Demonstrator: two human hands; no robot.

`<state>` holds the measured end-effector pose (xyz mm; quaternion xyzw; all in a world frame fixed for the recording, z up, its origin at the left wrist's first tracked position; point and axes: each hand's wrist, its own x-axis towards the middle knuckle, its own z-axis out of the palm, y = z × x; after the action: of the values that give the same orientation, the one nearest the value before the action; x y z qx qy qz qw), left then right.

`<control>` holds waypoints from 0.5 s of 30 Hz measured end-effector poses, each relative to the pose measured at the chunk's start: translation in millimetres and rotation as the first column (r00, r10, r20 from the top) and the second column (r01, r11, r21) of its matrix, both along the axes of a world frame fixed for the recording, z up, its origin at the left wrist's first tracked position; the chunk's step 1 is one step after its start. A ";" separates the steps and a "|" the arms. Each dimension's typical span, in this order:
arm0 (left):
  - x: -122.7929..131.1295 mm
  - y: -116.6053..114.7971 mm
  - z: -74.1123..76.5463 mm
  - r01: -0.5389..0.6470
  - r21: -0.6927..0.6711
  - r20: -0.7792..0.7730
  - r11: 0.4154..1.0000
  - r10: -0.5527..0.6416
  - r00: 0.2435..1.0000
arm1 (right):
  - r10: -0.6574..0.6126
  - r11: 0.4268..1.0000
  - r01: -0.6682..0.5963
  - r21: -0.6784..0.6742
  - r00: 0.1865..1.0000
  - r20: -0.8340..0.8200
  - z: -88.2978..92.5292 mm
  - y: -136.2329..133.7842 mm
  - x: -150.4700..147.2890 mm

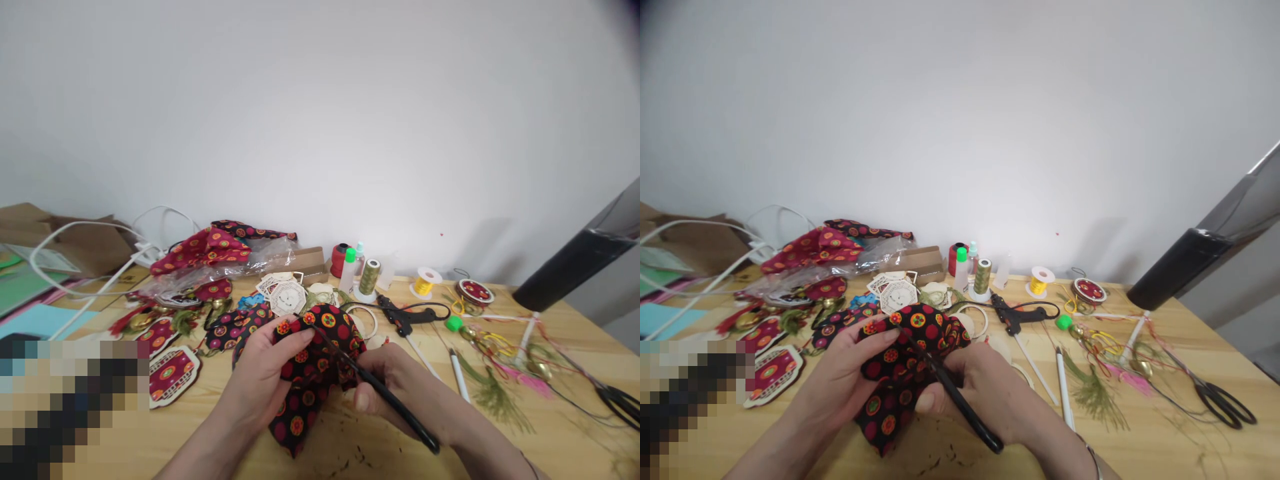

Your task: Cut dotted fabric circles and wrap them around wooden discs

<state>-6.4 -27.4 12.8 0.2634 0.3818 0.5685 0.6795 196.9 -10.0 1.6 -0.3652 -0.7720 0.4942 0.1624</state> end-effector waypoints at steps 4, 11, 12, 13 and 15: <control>0.3 1.8 -2.1 0.010 0.012 0.005 1.000 -0.010 1.000 | -0.023 1.000 0.023 0.009 1.000 0.000 1.3 0.5 -0.7; 0.8 2.1 0.6 0.011 0.009 0.014 1.000 -0.011 1.000 | -0.049 0.998 0.048 0.037 0.999 0.014 0.2 2.4 -1.1; 0.9 2.0 1.0 0.011 0.009 0.011 1.000 -0.011 1.000 | -0.051 0.998 0.050 0.035 0.999 0.015 -0.4 2.5 -1.1; 0.9 1.9 1.1 0.010 0.008 0.008 1.000 -0.010 1.000 | -0.053 0.998 0.052 0.030 0.998 0.015 -0.9 2.4 -1.2; 0.9 2.1 0.5 0.010 0.003 0.003 1.000 -0.010 1.000 | -0.055 0.998 0.055 0.019 0.998 0.009 -1.2 2.2 -1.9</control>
<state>-5.5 -25.3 13.3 0.2656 0.3786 0.5659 0.6826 195.1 -7.8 0.4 -0.3870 -0.7670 0.4805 0.1760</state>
